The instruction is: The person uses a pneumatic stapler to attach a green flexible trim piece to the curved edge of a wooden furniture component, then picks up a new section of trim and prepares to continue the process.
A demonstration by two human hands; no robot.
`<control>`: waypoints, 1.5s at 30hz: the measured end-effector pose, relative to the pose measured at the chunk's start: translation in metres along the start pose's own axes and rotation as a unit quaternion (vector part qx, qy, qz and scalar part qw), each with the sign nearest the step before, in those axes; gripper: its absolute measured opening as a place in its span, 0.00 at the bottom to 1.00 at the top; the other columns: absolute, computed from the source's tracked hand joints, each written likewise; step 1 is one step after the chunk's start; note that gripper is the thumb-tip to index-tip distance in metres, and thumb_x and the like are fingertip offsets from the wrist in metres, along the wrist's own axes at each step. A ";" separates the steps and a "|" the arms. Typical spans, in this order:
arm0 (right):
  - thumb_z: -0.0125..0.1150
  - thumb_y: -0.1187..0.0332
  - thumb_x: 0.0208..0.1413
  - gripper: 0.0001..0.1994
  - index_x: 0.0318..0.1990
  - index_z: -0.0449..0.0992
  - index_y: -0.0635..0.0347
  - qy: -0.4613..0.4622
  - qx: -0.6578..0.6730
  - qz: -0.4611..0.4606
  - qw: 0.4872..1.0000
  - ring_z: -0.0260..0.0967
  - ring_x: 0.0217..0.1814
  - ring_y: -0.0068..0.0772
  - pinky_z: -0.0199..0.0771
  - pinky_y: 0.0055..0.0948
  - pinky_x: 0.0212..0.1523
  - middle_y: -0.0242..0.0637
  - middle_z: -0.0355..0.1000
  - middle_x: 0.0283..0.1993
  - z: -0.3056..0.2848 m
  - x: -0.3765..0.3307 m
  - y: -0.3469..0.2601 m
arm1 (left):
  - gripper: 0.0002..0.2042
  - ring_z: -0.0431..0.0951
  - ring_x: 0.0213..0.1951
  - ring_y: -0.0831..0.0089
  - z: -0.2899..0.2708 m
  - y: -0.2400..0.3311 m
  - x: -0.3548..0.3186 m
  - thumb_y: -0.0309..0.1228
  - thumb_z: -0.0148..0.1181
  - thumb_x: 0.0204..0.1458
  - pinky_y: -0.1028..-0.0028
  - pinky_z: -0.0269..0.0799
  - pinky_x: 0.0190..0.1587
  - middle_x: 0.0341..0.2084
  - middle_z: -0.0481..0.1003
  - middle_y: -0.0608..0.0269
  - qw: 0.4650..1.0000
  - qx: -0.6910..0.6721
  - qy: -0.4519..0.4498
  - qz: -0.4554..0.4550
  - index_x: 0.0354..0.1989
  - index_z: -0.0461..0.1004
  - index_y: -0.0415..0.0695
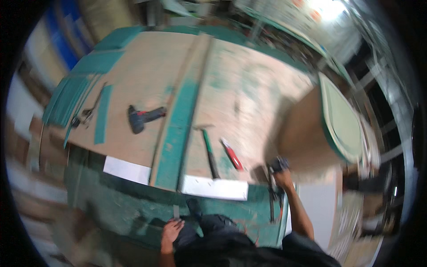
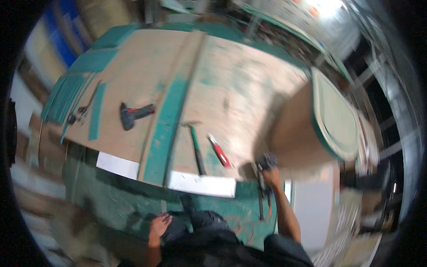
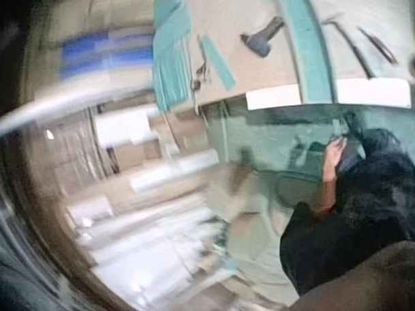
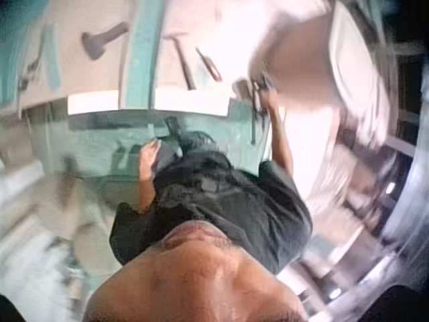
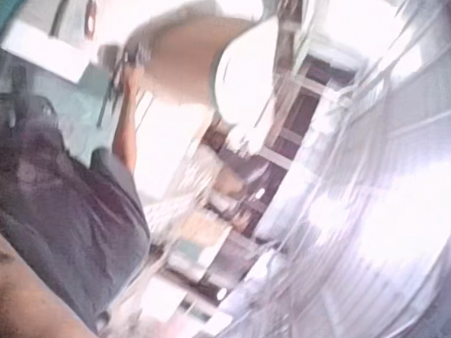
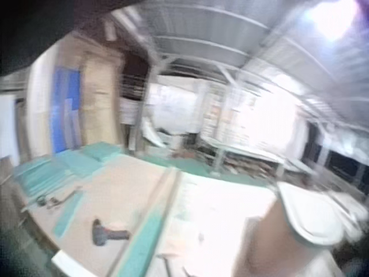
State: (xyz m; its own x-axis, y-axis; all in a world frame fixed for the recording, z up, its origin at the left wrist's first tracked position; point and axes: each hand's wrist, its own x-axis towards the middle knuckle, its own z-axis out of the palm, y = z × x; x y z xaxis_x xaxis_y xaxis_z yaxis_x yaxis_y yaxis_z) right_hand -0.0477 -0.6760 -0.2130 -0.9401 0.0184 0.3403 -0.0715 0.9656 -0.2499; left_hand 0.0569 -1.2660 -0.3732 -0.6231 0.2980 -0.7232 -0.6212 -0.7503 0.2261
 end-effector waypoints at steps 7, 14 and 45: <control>0.69 0.68 0.55 0.07 0.31 0.75 0.55 0.028 0.598 0.443 0.668 0.57 0.16 0.20 0.55 0.27 0.19 0.24 0.61 0.17 -0.113 -0.086 -0.125 | 0.08 0.77 0.37 0.74 0.191 -0.053 -0.066 0.26 0.63 0.53 0.73 0.75 0.43 0.33 0.76 0.63 0.870 0.417 -0.253 0.067 0.40 0.75 0.39; 0.60 0.57 0.64 0.17 0.51 0.74 0.59 0.062 0.723 0.398 0.561 0.50 0.16 0.19 0.56 0.26 0.23 0.21 0.50 0.18 -0.227 -0.185 -0.167 | 0.08 0.69 0.27 0.87 0.316 -0.166 -0.160 0.30 0.67 0.56 0.81 0.65 0.30 0.22 0.73 0.73 0.790 0.492 -0.282 0.235 0.33 0.76 0.38; 0.60 0.62 0.64 0.14 0.51 0.74 0.61 0.249 0.748 0.454 0.414 0.58 0.16 0.15 0.64 0.22 0.21 0.20 0.58 0.17 -0.408 -0.524 0.109 | 0.04 0.78 0.25 0.62 0.417 -0.684 -0.245 0.22 0.63 0.50 0.67 0.72 0.28 0.24 0.74 0.53 0.483 0.658 -0.373 0.441 0.27 0.74 0.37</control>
State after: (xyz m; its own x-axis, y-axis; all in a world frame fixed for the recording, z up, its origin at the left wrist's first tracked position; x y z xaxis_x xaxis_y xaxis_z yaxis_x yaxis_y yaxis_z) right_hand 0.5727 -0.4744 -0.0490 -0.6469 0.6088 -0.4592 -0.2402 -0.7342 -0.6350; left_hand 0.4361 -0.5801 -0.0787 -0.6138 0.7032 0.3588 0.5847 0.0997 0.8051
